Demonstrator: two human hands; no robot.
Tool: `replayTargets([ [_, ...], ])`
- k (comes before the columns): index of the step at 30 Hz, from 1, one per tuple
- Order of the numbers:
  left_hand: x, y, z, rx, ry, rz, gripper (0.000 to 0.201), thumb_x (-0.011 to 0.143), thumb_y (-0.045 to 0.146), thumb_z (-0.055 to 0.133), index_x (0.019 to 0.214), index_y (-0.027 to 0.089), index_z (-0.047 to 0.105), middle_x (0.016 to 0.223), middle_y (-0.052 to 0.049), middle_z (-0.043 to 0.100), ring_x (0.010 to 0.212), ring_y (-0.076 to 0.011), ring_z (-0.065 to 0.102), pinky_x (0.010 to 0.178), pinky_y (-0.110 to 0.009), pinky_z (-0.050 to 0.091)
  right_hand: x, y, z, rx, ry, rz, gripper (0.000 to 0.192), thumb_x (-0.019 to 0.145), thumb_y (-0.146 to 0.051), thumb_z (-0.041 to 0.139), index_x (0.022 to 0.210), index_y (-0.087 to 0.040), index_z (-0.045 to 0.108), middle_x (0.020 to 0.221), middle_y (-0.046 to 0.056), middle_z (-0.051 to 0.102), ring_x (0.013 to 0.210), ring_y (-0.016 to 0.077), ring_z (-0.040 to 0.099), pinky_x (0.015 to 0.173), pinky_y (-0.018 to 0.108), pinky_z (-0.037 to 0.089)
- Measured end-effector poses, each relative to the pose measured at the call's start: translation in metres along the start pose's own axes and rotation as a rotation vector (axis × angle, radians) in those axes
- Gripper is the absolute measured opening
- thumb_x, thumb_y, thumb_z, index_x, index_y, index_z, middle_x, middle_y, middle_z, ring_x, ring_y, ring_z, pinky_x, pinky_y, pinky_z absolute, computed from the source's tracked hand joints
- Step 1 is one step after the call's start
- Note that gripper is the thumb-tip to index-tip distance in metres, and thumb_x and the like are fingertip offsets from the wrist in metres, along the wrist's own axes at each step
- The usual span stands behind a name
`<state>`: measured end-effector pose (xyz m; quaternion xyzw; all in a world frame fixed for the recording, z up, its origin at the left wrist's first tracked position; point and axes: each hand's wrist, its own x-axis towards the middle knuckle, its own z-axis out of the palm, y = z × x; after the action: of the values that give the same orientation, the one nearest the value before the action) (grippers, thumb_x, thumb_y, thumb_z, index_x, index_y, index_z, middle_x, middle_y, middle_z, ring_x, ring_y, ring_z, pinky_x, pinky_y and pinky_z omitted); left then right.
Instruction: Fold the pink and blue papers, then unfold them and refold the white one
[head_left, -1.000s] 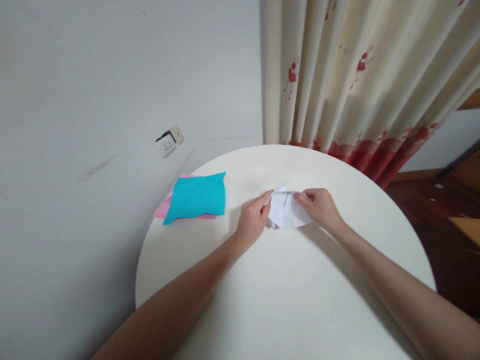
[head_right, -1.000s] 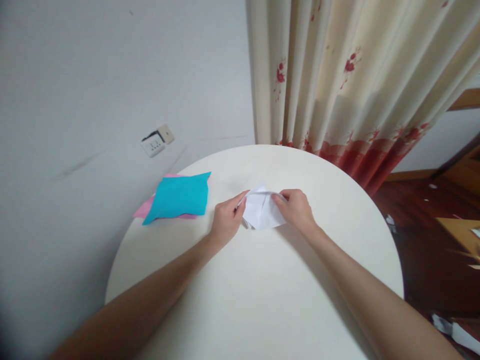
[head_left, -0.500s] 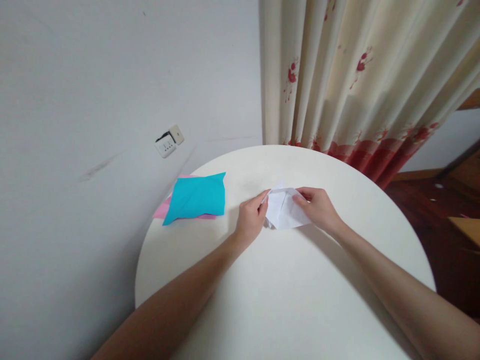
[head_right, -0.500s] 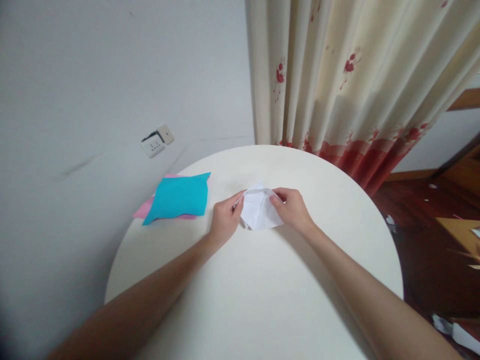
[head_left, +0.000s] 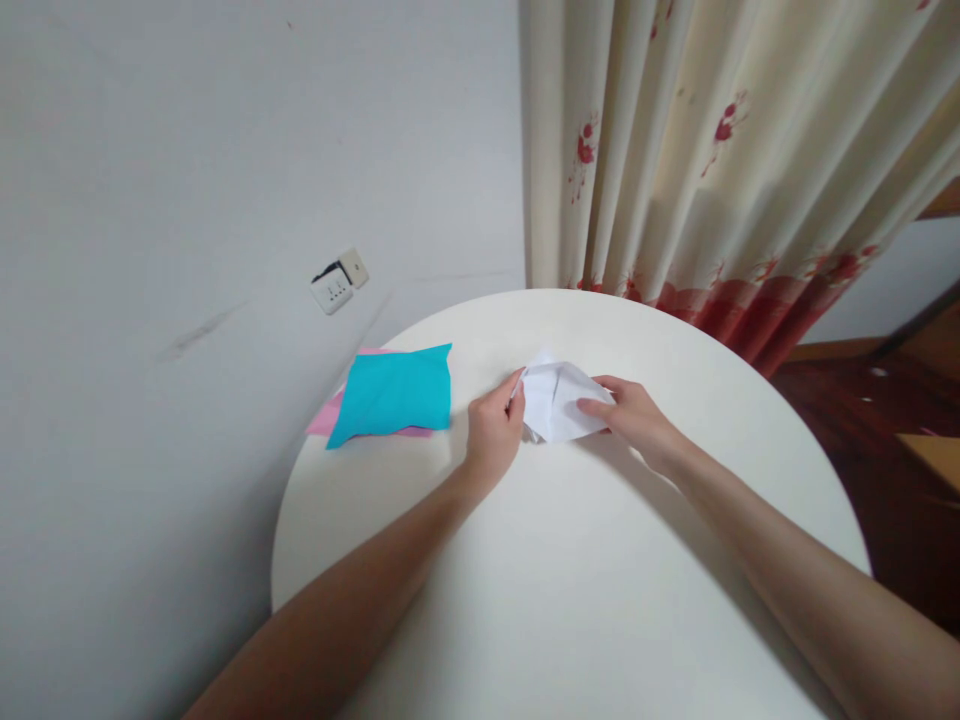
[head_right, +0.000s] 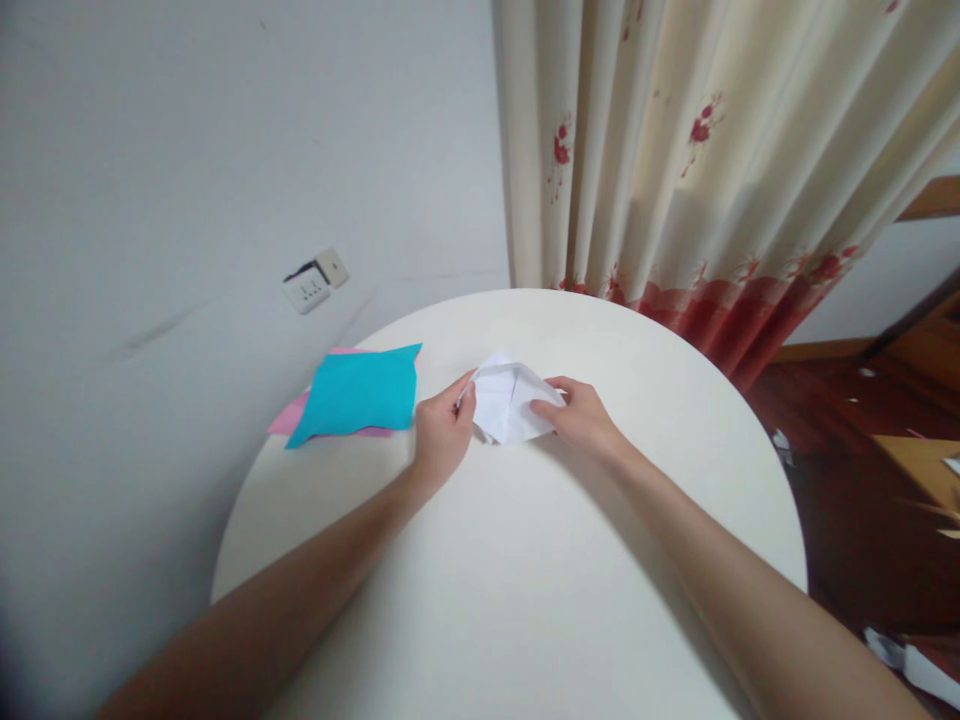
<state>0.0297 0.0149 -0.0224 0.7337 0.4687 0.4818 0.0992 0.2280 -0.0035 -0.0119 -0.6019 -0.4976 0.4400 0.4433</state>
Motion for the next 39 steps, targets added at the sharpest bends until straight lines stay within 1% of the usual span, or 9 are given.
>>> replayTargets([
  [3, 0.003, -0.001, -0.003, 0.051, 0.074, -0.011, 0.037, 0.097, 0.029, 0.046, 0.117, 0.011, 0.071, 0.070, -0.004, 0.070, 0.055, -0.0092, 0.054, 0.057, -0.018, 0.041, -0.004, 0.000, 0.004, -0.018, 0.074, -0.040, 0.027, 0.071, -0.026, 0.067, 0.095, -0.014, 0.069, 0.079, 0.008, 0.073, 0.066, 0.0189, 0.066, 0.050, 0.024, 0.048],
  [6, 0.003, 0.000, -0.003, 0.053, 0.103, -0.004, 0.038, 0.097, 0.031, 0.046, 0.119, 0.011, 0.070, 0.064, -0.002, 0.065, 0.051, -0.0078, 0.049, 0.054, -0.018, 0.038, -0.007, 0.004, 0.012, -0.006, 0.180, -0.111, 0.024, 0.071, -0.027, 0.066, 0.090, -0.014, 0.068, 0.074, 0.008, 0.071, 0.064, 0.0188, 0.066, 0.049, 0.024, 0.048],
  [12, -0.002, 0.003, 0.001, 0.015, 0.120, 0.024, 0.041, 0.097, 0.034, 0.046, 0.120, 0.010, 0.070, 0.063, 0.000, 0.064, 0.048, -0.0065, 0.044, 0.053, -0.017, 0.037, -0.013, 0.015, 0.033, 0.074, 0.138, -0.056, 0.021, 0.070, -0.031, 0.067, 0.082, -0.014, 0.065, 0.077, 0.009, 0.071, 0.057, 0.0168, 0.060, 0.045, 0.025, 0.047],
  [16, -0.002, 0.004, 0.001, 0.011, 0.118, 0.019, 0.038, 0.097, 0.032, 0.047, 0.120, 0.011, 0.070, 0.073, -0.003, 0.072, 0.049, -0.0065, 0.047, 0.054, -0.018, 0.040, -0.014, 0.016, 0.038, 0.137, 0.132, -0.005, 0.021, 0.067, -0.027, 0.068, 0.084, -0.014, 0.066, 0.081, 0.010, 0.072, 0.058, 0.0172, 0.062, 0.046, 0.025, 0.048],
  [20, -0.002, 0.003, 0.001, -0.032, 0.069, -0.012, 0.037, 0.097, 0.030, 0.048, 0.123, 0.014, 0.068, 0.095, -0.009, 0.076, 0.061, -0.0108, 0.063, 0.059, -0.019, 0.047, -0.013, 0.011, 0.034, 0.154, 0.126, 0.033, 0.018, 0.068, -0.024, 0.067, 0.081, -0.011, 0.066, 0.075, 0.011, 0.071, 0.059, 0.0194, 0.065, 0.047, 0.026, 0.049],
  [24, -0.004, 0.002, 0.006, -0.246, -0.063, -0.145, 0.035, 0.092, 0.031, 0.055, 0.122, 0.015, 0.066, 0.090, -0.006, 0.076, 0.062, -0.0140, 0.070, 0.052, -0.018, 0.051, -0.011, 0.013, 0.033, 0.136, 0.121, -0.037, 0.016, 0.069, -0.024, 0.065, 0.080, -0.012, 0.066, 0.070, 0.009, 0.070, 0.060, 0.0189, 0.065, 0.050, 0.026, 0.051],
  [26, -0.005, 0.002, 0.010, -0.335, -0.103, -0.206, 0.035, 0.088, 0.031, 0.061, 0.119, 0.015, 0.066, 0.093, -0.006, 0.076, 0.065, -0.0158, 0.072, 0.053, -0.020, 0.055, -0.010, 0.016, 0.034, 0.141, 0.138, -0.080, 0.019, 0.068, -0.026, 0.067, 0.082, -0.013, 0.065, 0.073, 0.007, 0.070, 0.060, 0.0175, 0.063, 0.051, 0.026, 0.051],
  [32, -0.008, -0.002, 0.019, -0.409, -0.110, -0.254, 0.040, 0.080, 0.021, 0.070, 0.120, 0.016, 0.063, 0.098, -0.006, 0.075, 0.077, -0.0185, 0.073, 0.065, -0.025, 0.060, -0.010, 0.017, 0.036, 0.151, 0.164, -0.039, 0.021, 0.067, -0.031, 0.070, 0.078, -0.015, 0.063, 0.072, 0.005, 0.069, 0.058, 0.0160, 0.061, 0.053, 0.026, 0.050],
  [39, -0.008, 0.000, 0.022, -0.571, -0.146, -0.332, 0.044, 0.080, 0.023, 0.071, 0.121, 0.014, 0.058, 0.106, -0.008, 0.073, 0.085, -0.0197, 0.072, 0.066, -0.026, 0.062, -0.006, 0.020, 0.032, 0.080, 0.202, -0.118, 0.015, 0.070, -0.028, 0.065, 0.075, -0.014, 0.063, 0.066, 0.005, 0.067, 0.054, 0.0168, 0.059, 0.048, 0.026, 0.047],
])
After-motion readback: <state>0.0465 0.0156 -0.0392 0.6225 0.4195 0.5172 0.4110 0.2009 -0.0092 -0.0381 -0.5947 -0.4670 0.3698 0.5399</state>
